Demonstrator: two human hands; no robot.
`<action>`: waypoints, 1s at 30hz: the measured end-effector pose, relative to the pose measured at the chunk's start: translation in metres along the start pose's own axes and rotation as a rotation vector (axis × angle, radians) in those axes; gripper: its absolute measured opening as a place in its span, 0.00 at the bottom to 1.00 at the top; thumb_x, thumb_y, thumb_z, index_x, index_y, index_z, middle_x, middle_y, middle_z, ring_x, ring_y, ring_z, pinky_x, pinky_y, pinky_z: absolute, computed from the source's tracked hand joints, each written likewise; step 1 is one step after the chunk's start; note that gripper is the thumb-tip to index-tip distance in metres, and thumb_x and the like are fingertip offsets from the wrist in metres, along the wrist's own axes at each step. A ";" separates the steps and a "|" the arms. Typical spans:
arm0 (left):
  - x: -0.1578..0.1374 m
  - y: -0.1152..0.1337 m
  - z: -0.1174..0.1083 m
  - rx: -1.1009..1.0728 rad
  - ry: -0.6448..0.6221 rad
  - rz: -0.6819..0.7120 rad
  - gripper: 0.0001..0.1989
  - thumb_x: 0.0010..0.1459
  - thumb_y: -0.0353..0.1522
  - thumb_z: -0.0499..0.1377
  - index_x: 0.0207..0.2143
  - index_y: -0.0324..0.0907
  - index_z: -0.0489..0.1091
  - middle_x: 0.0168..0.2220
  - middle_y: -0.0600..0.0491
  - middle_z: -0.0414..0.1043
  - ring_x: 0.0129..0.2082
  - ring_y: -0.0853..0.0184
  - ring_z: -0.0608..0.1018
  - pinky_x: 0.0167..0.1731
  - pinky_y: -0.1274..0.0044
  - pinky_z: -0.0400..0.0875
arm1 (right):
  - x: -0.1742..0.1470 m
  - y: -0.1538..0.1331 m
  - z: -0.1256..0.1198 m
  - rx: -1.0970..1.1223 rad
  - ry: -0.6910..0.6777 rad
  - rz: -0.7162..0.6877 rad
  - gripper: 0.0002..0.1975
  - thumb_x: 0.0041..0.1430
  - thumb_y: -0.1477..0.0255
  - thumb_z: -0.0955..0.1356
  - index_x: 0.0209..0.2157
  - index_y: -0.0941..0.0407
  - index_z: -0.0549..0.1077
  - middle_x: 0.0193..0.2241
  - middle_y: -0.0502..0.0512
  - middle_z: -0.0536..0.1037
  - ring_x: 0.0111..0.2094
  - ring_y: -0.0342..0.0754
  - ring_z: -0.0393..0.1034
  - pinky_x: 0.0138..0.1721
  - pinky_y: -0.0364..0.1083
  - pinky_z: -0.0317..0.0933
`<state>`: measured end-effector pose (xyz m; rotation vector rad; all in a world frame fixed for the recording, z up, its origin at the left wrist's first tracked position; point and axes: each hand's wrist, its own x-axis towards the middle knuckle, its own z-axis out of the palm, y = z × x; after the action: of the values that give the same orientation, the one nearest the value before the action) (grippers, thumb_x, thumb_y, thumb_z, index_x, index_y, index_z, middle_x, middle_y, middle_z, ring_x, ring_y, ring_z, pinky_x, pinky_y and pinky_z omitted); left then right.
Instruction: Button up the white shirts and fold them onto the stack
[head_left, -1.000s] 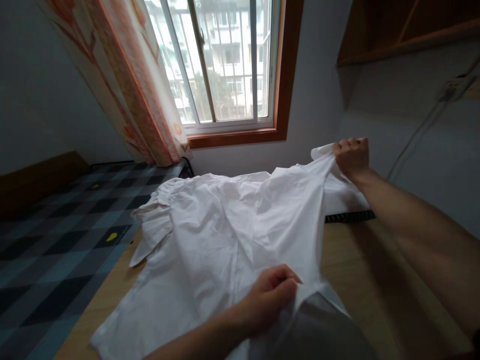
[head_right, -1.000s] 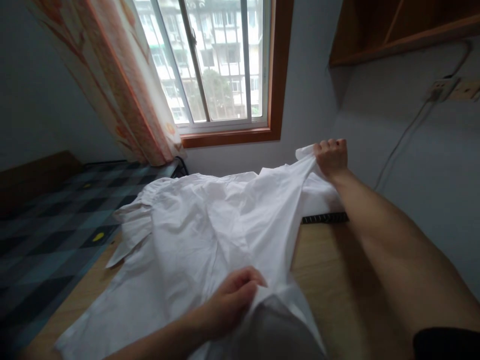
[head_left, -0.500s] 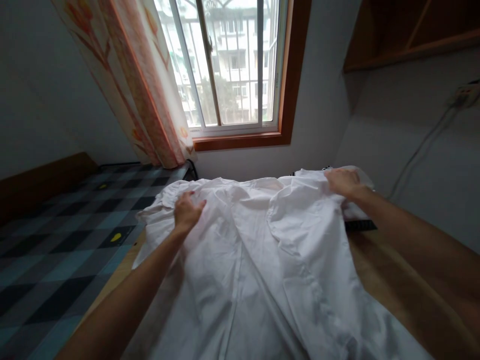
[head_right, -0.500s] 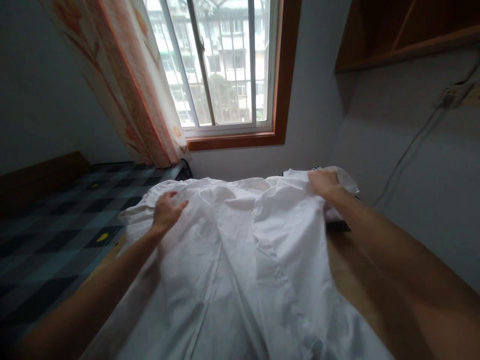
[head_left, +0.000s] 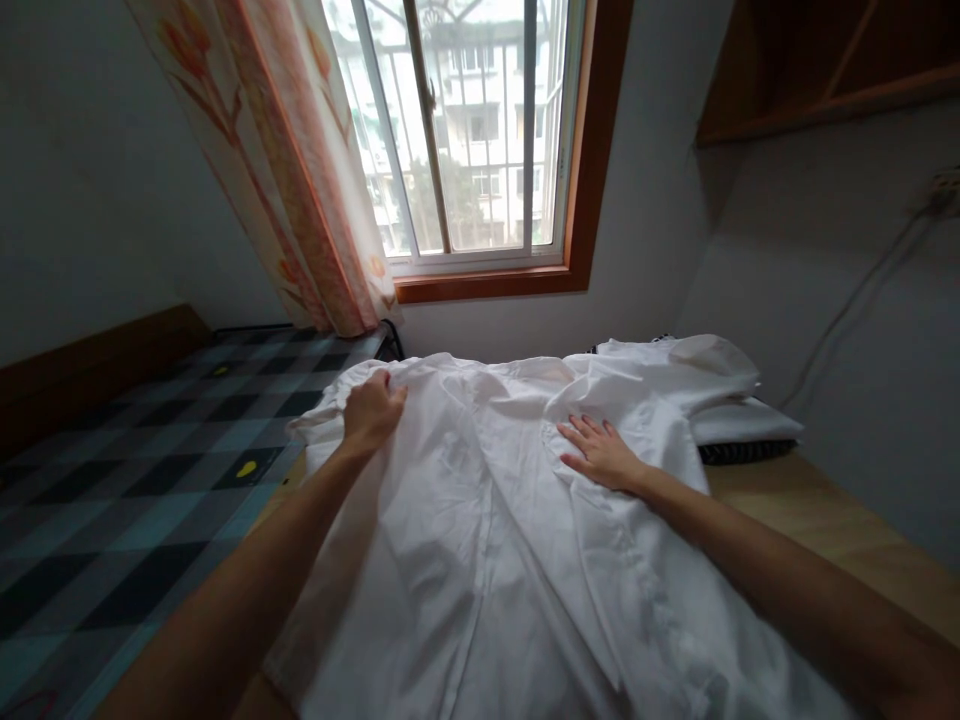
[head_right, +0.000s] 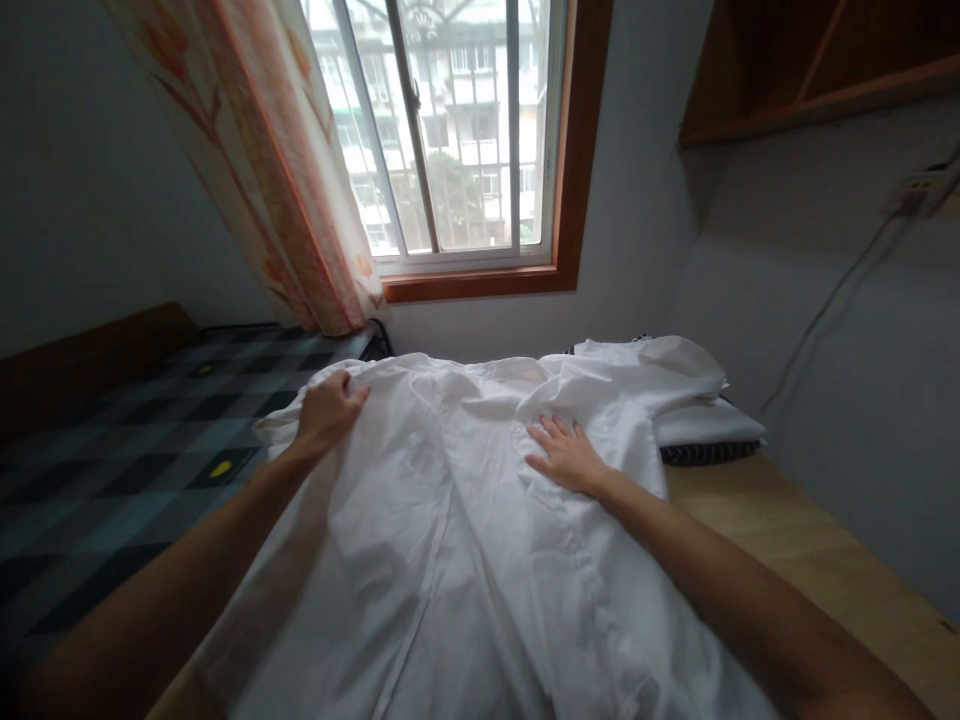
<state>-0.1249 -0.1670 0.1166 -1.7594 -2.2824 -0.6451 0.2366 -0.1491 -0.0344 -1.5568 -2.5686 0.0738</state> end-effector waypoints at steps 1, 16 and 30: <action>-0.006 0.021 -0.005 0.006 -0.019 0.069 0.15 0.59 0.39 0.54 0.43 0.38 0.71 0.38 0.41 0.77 0.41 0.53 0.78 0.39 0.71 0.67 | 0.000 0.001 0.001 0.002 0.015 0.000 0.31 0.65 0.54 0.58 0.65 0.53 0.57 0.66 0.64 0.56 0.66 0.63 0.48 0.62 0.65 0.43; -0.083 0.039 -0.011 -0.144 -0.929 0.623 0.26 0.45 0.46 0.65 0.44 0.42 0.74 0.33 0.52 0.76 0.31 0.63 0.75 0.30 0.78 0.63 | -0.004 -0.035 -0.037 0.403 0.207 -0.070 0.28 0.61 0.65 0.65 0.61 0.57 0.62 0.60 0.66 0.65 0.60 0.56 0.61 0.58 0.56 0.56; -0.118 -0.032 -0.074 -0.307 -0.765 0.384 0.23 0.46 0.33 0.58 0.49 0.48 0.70 0.48 0.51 0.74 0.47 0.57 0.75 0.46 0.70 0.69 | -0.016 -0.109 -0.049 0.446 0.203 -0.538 0.04 0.57 0.76 0.67 0.29 0.55 0.74 0.33 0.54 0.79 0.39 0.49 0.73 0.56 0.56 0.53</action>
<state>-0.1309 -0.3094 0.1273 -2.8936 -2.1947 -0.2738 0.1548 -0.2154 0.0254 -0.6645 -2.4846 0.3765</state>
